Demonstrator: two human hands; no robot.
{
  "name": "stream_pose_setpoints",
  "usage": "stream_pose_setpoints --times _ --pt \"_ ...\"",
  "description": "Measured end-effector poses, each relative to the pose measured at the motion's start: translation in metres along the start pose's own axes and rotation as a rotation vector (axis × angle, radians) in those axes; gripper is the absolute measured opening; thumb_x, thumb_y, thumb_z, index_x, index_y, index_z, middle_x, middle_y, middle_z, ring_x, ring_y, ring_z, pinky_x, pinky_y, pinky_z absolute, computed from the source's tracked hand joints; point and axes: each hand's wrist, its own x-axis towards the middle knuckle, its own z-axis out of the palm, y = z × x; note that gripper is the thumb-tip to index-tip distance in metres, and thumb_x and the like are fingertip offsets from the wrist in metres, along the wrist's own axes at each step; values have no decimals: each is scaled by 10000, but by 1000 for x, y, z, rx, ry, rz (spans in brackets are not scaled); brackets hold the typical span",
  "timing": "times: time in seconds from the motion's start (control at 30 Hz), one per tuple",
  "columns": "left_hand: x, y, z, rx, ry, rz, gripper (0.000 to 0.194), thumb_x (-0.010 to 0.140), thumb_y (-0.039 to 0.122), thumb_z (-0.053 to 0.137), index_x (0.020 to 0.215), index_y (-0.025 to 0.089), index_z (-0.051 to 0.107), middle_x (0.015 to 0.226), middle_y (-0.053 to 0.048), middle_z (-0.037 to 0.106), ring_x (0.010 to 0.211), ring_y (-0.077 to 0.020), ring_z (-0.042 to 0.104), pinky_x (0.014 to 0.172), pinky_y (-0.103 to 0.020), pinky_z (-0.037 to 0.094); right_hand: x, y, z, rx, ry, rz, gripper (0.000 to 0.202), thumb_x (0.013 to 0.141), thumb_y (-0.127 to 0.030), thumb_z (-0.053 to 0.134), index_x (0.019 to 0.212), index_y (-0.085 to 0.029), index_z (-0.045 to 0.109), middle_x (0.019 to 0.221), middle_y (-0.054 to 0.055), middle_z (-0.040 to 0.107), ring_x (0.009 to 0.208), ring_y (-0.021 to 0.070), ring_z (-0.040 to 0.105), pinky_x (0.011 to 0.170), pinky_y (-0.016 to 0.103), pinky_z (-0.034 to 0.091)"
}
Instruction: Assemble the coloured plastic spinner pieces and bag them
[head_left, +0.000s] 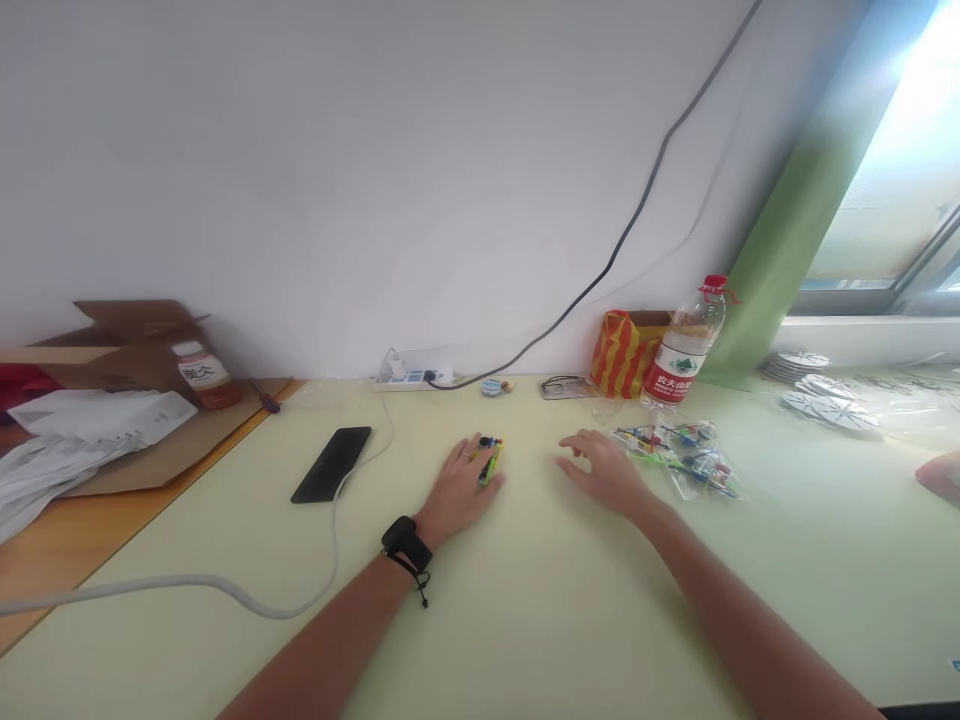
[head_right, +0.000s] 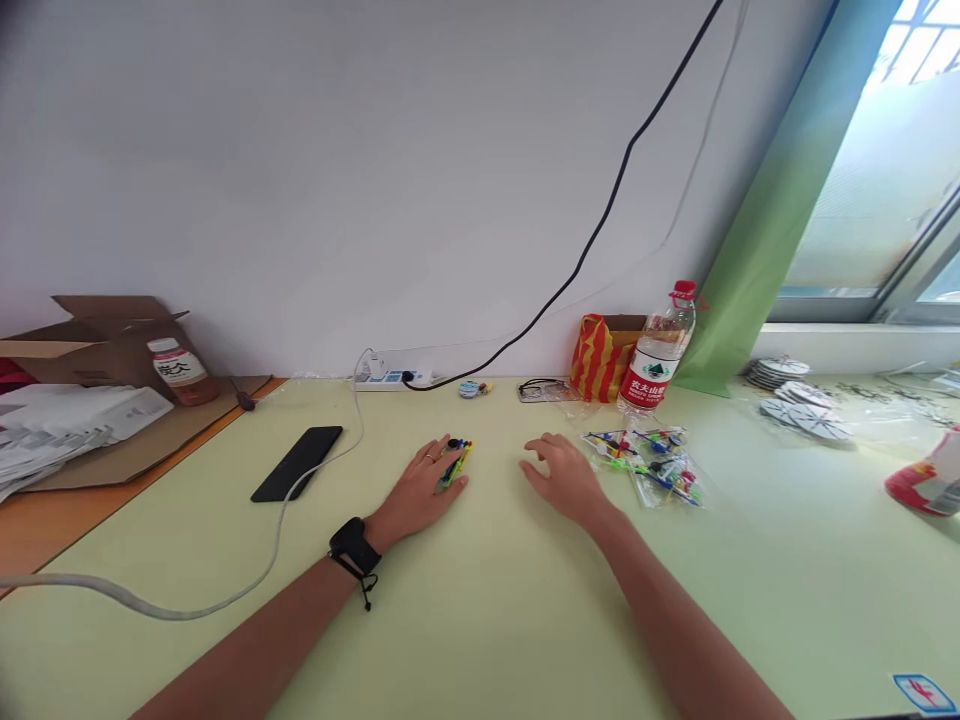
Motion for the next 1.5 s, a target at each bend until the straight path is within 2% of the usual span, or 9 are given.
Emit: stream_pose_setpoints --times 0.1,0.23,0.37,0.5,0.67,0.9,1.07,1.3,1.5 --pt "-5 12 -7 -58 -123 194 538 953 545 557 1457 358 536 1659 -11 301 1529 -311 266 1238 -508 280 -9 -22 17 135 -108 -146 489 965 -379 566 1434 -249 519 1317 110 640 1225 275 577 1031 440 475" --pt "-9 22 -13 -146 -171 274 558 954 501 579 1488 364 493 1679 11 241 1540 -294 233 1227 -479 322 -16 -34 26 173 -198 -211 642 972 -406 573 1561 -262 362 1547 111 466 1432 294 404 1165 495 365" --pt "-6 18 -12 -206 -57 184 476 987 252 489 1456 331 518 1602 -36 386 1484 -263 318 1176 -463 389 -13 -33 21 230 -196 -207 503 976 -350 581 1463 -248 507 1440 113 574 1345 277 503 1124 465 417" --pt "1 12 -4 -194 154 54 350 963 252 530 1302 248 620 1284 -88 608 1210 -262 551 1061 -454 471 -8 -35 13 262 -206 -196 253 973 -233 569 1191 -243 698 1128 87 715 1082 254 633 952 423 509" --pt "4 10 1 -356 140 10 312 955 270 528 1243 214 636 1110 -69 667 874 -187 657 806 -347 576 -7 -40 13 335 -219 -183 229 935 -200 625 1137 -257 719 995 51 721 969 239 647 875 389 517" --pt "0 17 -3 -348 34 140 360 845 219 669 1201 254 706 1398 -88 623 1312 -281 575 1129 -446 463 -7 -40 13 450 -211 -210 427 917 5 421 1131 -246 693 1095 58 694 1024 202 645 925 356 512" --pt "1 15 -3 -326 47 104 182 854 259 701 1031 254 743 1334 -76 654 1279 -278 593 1122 -453 456 -6 -34 14 356 -186 -180 387 877 6 464 1088 -229 688 1050 60 687 1012 217 630 905 368 509" --pt "1 17 -5 -343 85 92 174 825 205 729 988 254 691 1209 -46 662 1169 -254 589 1022 -431 482 -4 -10 9 148 -124 -38 280 841 -120 606 1104 -211 635 1088 90 670 1060 261 608 916 400 478" --pt "1 19 -8 -358 113 99 152 876 229 670 1021 270 690 1152 -36 701 1153 -255 591 1006 -426 478 -3 6 6 103 -188 82 301 843 -66 490 1074 -192 635 968 67 681 866 209 643 768 325 466"
